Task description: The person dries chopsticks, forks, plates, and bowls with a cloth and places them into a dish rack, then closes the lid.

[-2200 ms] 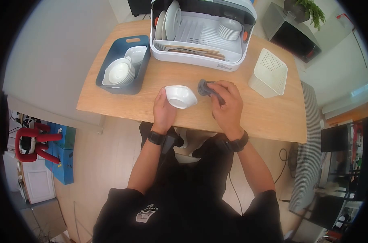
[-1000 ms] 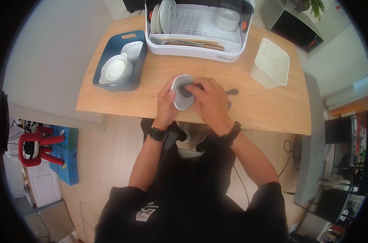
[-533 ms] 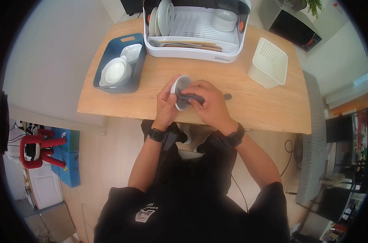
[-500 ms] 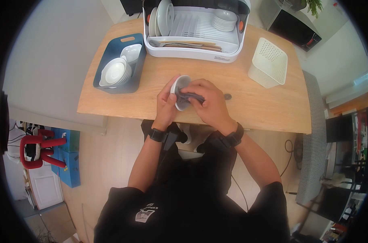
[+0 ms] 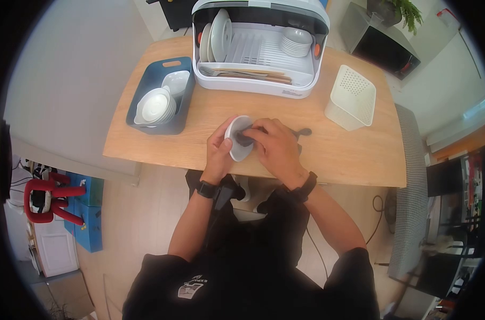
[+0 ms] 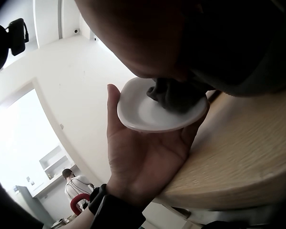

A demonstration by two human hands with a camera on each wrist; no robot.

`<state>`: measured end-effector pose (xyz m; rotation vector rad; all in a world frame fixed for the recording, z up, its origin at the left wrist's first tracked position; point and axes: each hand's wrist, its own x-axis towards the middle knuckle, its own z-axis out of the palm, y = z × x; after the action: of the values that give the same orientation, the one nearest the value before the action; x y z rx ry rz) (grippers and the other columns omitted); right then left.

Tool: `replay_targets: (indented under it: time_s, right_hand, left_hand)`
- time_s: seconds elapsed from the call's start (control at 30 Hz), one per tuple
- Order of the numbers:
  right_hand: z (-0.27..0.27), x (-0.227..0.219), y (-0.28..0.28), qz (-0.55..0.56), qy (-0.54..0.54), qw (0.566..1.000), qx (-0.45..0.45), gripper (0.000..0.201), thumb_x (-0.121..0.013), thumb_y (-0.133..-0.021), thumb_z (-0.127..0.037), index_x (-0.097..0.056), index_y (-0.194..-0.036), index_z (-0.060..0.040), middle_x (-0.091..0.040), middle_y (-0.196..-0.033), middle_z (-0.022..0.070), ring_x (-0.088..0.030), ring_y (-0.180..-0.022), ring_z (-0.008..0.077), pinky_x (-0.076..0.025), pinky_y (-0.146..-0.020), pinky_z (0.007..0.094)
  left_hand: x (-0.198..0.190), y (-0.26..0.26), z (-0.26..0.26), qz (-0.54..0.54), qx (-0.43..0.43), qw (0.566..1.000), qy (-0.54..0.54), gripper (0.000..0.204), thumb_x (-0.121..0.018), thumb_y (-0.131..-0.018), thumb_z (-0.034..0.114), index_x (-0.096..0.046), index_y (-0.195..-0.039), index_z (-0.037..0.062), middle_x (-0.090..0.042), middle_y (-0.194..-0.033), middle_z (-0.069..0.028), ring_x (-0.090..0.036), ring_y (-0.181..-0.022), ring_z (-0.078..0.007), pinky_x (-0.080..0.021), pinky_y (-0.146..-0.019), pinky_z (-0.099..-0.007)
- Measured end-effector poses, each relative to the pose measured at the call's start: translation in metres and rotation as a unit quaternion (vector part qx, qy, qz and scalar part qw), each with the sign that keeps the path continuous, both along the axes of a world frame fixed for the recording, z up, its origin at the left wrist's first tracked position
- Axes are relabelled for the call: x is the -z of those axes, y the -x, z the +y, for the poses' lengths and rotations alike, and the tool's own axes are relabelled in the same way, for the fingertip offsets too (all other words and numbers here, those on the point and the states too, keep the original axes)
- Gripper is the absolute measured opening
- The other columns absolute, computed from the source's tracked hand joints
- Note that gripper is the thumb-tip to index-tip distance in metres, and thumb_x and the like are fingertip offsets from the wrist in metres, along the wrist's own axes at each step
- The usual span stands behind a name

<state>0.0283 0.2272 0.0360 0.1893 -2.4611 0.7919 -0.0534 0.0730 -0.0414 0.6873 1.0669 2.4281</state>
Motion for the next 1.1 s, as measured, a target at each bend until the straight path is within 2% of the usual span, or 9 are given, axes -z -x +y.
replay_targets:
  time_s: [0.27, 0.33, 0.43, 0.57, 0.67, 0.73, 0.83, 0.97, 1.1]
  right_hand:
    - [-0.003, 0.001, -0.004, -0.089, 0.075, 0.993, -0.032, 0.036, -0.07, -0.072, 0.008, -0.074, -0.103, -0.0096, -0.068, -0.107, 0.0059, -0.066, -0.094, 0.0283, -0.053, -0.08, 0.0366]
    - [-0.003, 0.0, -0.005, -0.124, 0.162, 0.977, -0.057, 0.035, -0.07, -0.074, 0.009, -0.073, -0.105, -0.0075, -0.069, -0.107, 0.0083, -0.067, -0.096, 0.0272, -0.053, -0.083, 0.0338]
    - [-0.003, 0.0, -0.003, -0.126, 0.235, 0.961, -0.078, 0.036, -0.069, -0.075, 0.011, -0.073, -0.106, -0.0062, -0.069, -0.107, 0.0101, -0.068, -0.097, 0.025, -0.053, -0.084, 0.0318]
    - [-0.003, -0.003, 0.001, -0.087, 0.237, 0.964, -0.08, 0.036, -0.069, -0.076, 0.011, -0.073, -0.107, -0.0055, -0.069, -0.107, 0.0103, -0.068, -0.097, 0.0239, -0.052, -0.084, 0.0315]
    - [-0.003, -0.004, 0.003, -0.059, 0.217, 0.973, -0.047, 0.038, -0.069, -0.073, 0.011, -0.074, -0.107, -0.0067, -0.068, -0.106, 0.0093, -0.067, -0.096, 0.0251, -0.053, -0.084, 0.0323]
    - [-0.001, -0.007, 0.003, 0.038, 0.056, 0.998, -0.01, 0.033, -0.067, -0.075, 0.008, -0.074, -0.101, -0.0091, -0.066, -0.102, 0.0063, -0.066, -0.09, 0.0259, -0.054, -0.074, 0.0356]
    - [0.002, 0.001, 0.001, 0.035, -0.016, 0.999, -0.012, 0.039, -0.068, -0.068, 0.009, -0.075, -0.101, -0.0104, -0.068, -0.104, 0.0054, -0.065, -0.095, 0.0279, -0.054, -0.079, 0.0371]
    - [0.014, 0.004, -0.006, 0.013, -0.058, 0.998, -0.032, 0.037, -0.067, -0.07, 0.009, -0.074, -0.1, -0.0104, -0.068, -0.106, 0.005, -0.065, -0.095, 0.0273, -0.054, -0.078, 0.0379]
    - [0.039, -0.007, -0.017, 0.039, -0.054, 0.997, 0.025, 0.034, -0.066, -0.071, 0.01, -0.073, -0.098, -0.0095, -0.068, -0.104, 0.0054, -0.065, -0.093, 0.0276, -0.053, -0.078, 0.0382]
  left_hand:
    - [-0.005, -0.001, -0.001, -0.007, -0.012, 1.0, 0.0, 0.067, -0.077, -0.09, 0.022, -0.048, -0.146, -0.002, -0.06, -0.136, -0.0116, -0.056, -0.123, -0.0177, -0.042, -0.107, -0.0332]
    - [-0.007, -0.002, -0.001, 0.005, -0.018, 1.0, 0.01, 0.067, -0.077, -0.09, 0.022, -0.048, -0.145, -0.002, -0.06, -0.135, -0.0114, -0.057, -0.123, -0.0174, -0.042, -0.107, -0.033]
    - [-0.006, -0.002, -0.001, 0.026, -0.019, 0.999, 0.017, 0.067, -0.077, -0.09, 0.023, -0.048, -0.145, -0.0021, -0.061, -0.135, -0.0113, -0.057, -0.122, -0.0171, -0.042, -0.107, -0.0328]
    - [-0.007, -0.003, 0.0, 0.03, -0.025, 0.999, 0.021, 0.067, -0.077, -0.09, 0.023, -0.048, -0.145, -0.0023, -0.061, -0.135, -0.0115, -0.057, -0.122, -0.0169, -0.042, -0.107, -0.0327]
    - [-0.007, -0.003, -0.001, 0.03, -0.011, 0.999, 0.019, 0.067, -0.077, -0.09, 0.023, -0.049, -0.145, -0.0024, -0.061, -0.135, -0.012, -0.057, -0.122, -0.017, -0.043, -0.106, -0.0327]
    - [-0.007, -0.004, -0.001, 0.038, 0.001, 0.999, 0.021, 0.067, -0.078, -0.089, 0.022, -0.049, -0.145, -0.0025, -0.061, -0.135, -0.0128, -0.058, -0.122, -0.0175, -0.043, -0.106, -0.0329]
    - [-0.007, -0.004, -0.002, 0.019, 0.002, 1.0, 0.003, 0.065, -0.078, -0.088, 0.018, -0.05, -0.144, -0.0025, -0.061, -0.135, -0.0135, -0.058, -0.122, -0.0181, -0.043, -0.106, -0.0331]
    - [-0.002, -0.001, -0.001, 0.021, -0.001, 1.0, 0.009, 0.064, -0.075, -0.09, 0.018, -0.049, -0.145, -0.0026, -0.06, -0.136, -0.013, -0.058, -0.122, -0.0185, -0.044, -0.106, -0.0332]
    - [-0.006, -0.002, -0.003, -0.059, 0.009, 0.998, -0.022, 0.06, -0.053, -0.1, 0.037, -0.045, -0.146, -0.0013, -0.058, -0.137, -0.0145, -0.058, -0.124, -0.0225, -0.046, -0.106, -0.0361]
